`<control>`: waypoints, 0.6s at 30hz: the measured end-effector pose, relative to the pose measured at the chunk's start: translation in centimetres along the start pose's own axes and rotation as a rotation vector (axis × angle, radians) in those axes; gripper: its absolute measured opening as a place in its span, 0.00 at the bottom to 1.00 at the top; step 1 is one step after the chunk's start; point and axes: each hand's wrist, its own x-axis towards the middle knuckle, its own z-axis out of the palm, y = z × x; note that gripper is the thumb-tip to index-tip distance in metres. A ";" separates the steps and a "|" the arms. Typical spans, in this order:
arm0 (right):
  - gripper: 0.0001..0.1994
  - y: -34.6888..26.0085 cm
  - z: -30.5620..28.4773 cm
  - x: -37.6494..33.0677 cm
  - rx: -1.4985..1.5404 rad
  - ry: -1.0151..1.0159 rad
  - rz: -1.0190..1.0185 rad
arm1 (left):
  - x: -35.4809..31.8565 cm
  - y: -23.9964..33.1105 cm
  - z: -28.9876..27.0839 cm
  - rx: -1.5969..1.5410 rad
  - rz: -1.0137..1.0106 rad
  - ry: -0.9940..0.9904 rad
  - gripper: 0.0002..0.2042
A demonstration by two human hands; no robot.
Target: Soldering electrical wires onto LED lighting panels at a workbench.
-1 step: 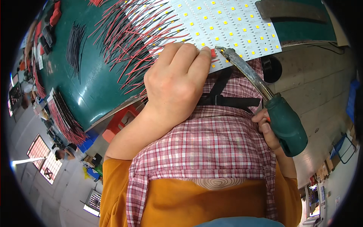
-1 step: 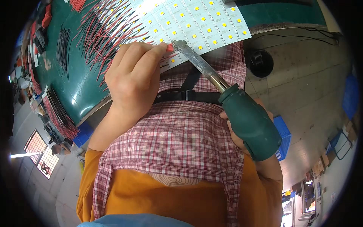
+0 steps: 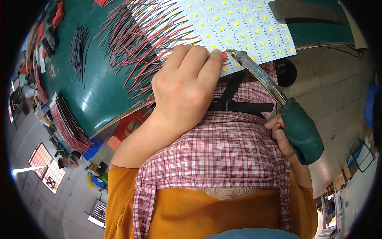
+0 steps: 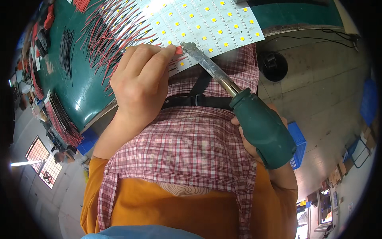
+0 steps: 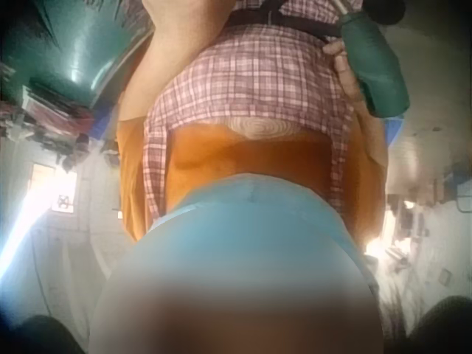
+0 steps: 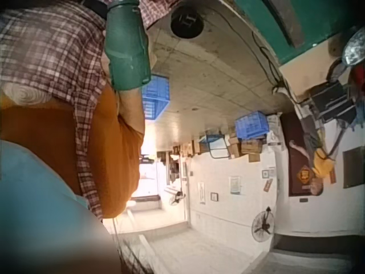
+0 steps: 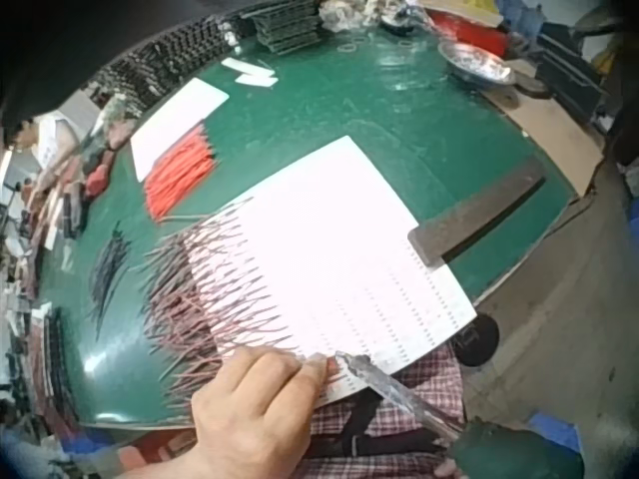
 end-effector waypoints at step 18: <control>0.07 -0.9 -0.5 0.8 -0.073 -0.021 -0.049 | 0.0 0.3 -0.1 0.021 -0.020 -0.035 0.10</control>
